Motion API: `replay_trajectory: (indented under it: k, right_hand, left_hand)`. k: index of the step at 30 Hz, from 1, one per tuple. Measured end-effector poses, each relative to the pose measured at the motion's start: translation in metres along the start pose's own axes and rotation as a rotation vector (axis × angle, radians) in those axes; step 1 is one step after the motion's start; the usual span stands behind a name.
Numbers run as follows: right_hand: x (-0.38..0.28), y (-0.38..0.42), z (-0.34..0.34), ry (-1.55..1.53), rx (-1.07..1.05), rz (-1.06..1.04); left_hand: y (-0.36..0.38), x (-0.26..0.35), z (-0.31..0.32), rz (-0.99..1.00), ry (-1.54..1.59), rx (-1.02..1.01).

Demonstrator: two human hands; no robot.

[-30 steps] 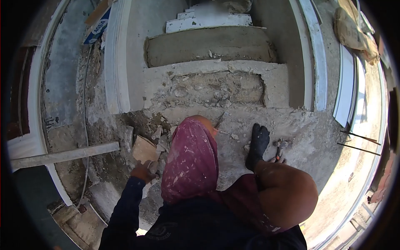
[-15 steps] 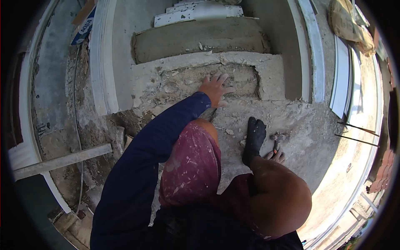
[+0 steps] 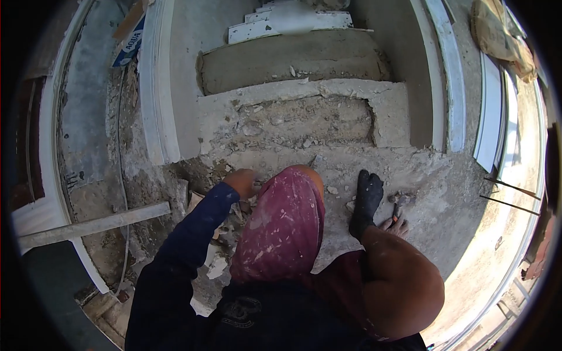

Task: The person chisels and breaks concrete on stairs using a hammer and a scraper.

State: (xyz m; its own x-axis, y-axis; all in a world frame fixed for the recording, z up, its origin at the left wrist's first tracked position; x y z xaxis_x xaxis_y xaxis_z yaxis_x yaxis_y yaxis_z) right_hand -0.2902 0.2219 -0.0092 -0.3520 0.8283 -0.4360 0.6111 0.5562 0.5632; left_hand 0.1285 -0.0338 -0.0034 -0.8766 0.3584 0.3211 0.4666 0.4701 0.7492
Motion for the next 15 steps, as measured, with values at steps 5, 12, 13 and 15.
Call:
replay_trajectory:
  k: [5, 12, 13, 15]
  right_hand:
    - [-0.004, -0.001, 0.003, 0.019, -0.005, -0.028]
    - [-0.002, -0.002, -0.001, 0.021, -0.017, -0.037]
    - [0.000, -0.001, -0.003, 0.017, -0.018, -0.031]
    - [0.008, 0.002, -0.009, 0.027, -0.023, -0.013]
  left_hand:
    - [-0.092, 0.046, -0.087, 0.143, -0.076, 0.932]
    - [-0.060, -0.032, -0.004, -0.109, -0.296, 0.328]
    - [-0.042, -0.031, -0.015, -0.211, -0.118, 0.242]
    - [0.007, -0.016, -0.030, -0.404, 0.259, 0.043]
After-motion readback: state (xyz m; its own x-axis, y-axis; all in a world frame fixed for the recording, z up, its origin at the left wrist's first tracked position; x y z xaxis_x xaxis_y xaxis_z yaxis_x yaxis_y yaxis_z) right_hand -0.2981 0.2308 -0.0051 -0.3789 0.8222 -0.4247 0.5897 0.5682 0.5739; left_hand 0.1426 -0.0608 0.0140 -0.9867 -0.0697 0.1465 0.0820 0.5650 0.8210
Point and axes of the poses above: each hand's wrist, its own y-axis away from the middle knuckle, its own z-axis out of the palm, x = y × z, the point moved 8 cm from there along -y, towards the middle knuckle, and after that the axes turned 4 degrees about x, right-handed, at the moved point
